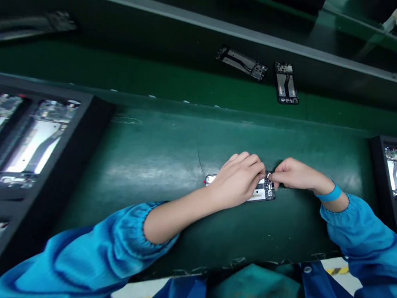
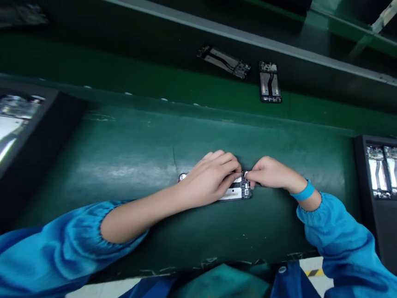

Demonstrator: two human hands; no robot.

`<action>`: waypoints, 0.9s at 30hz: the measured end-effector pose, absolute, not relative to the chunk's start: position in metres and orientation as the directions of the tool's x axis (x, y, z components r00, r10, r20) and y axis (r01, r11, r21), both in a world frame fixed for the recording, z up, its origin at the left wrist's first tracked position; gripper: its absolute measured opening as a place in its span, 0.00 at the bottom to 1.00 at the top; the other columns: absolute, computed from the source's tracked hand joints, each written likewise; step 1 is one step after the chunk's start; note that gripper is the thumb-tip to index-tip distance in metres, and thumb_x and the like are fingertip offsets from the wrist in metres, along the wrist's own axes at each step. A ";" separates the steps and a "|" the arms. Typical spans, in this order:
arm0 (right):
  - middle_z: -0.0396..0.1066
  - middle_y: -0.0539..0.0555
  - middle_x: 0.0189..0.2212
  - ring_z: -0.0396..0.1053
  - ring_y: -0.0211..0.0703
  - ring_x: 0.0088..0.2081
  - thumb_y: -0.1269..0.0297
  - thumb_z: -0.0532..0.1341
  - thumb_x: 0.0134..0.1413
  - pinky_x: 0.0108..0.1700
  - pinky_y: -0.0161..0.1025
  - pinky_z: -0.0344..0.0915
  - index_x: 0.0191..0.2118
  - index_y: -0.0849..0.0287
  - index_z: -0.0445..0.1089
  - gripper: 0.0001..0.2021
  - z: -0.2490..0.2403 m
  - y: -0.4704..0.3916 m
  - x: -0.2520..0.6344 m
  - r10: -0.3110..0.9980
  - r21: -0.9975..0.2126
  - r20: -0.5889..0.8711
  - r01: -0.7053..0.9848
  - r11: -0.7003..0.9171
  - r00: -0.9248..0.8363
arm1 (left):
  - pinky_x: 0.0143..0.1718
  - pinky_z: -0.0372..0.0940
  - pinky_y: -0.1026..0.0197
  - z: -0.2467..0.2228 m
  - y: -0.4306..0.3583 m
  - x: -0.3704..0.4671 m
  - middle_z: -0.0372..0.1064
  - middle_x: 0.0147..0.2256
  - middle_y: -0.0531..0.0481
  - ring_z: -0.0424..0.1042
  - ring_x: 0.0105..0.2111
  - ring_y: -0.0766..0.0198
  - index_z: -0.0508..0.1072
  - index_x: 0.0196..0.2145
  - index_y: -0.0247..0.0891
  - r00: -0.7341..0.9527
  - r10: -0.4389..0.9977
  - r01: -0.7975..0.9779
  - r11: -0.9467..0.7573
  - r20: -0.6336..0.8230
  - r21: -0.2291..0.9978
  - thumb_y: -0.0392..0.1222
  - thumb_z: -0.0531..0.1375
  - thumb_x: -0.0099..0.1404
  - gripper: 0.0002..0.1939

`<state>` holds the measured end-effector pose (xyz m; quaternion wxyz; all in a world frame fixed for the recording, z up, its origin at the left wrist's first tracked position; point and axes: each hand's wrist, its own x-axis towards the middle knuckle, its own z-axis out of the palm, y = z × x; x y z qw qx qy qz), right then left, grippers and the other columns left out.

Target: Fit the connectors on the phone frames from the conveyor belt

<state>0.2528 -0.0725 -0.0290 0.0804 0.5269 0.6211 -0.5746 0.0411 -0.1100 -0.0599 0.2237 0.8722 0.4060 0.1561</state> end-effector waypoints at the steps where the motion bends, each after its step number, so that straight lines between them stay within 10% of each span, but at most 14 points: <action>1: 0.55 0.43 0.12 0.49 0.30 0.16 0.62 0.60 0.57 0.21 0.34 0.44 0.25 0.62 0.77 0.14 -0.029 -0.072 0.253 0.562 -0.629 -0.705 0.748 -0.214 -0.432 | 0.39 0.57 0.55 -0.060 -0.108 0.042 0.69 0.36 0.47 0.63 0.37 0.57 0.71 0.36 0.37 0.629 0.773 0.637 -0.577 0.088 0.511 0.35 0.52 0.73 0.09; 27: 0.57 0.44 0.10 0.49 0.31 0.15 0.59 0.61 0.56 0.19 0.34 0.43 0.25 0.61 0.76 0.14 -0.019 -0.072 0.250 0.538 -0.562 -0.764 0.776 -0.286 -0.355 | 0.39 0.56 0.56 -0.052 -0.097 0.037 0.70 0.40 0.46 0.64 0.38 0.59 0.73 0.40 0.37 0.737 0.674 0.559 -0.653 0.055 0.512 0.34 0.50 0.74 0.11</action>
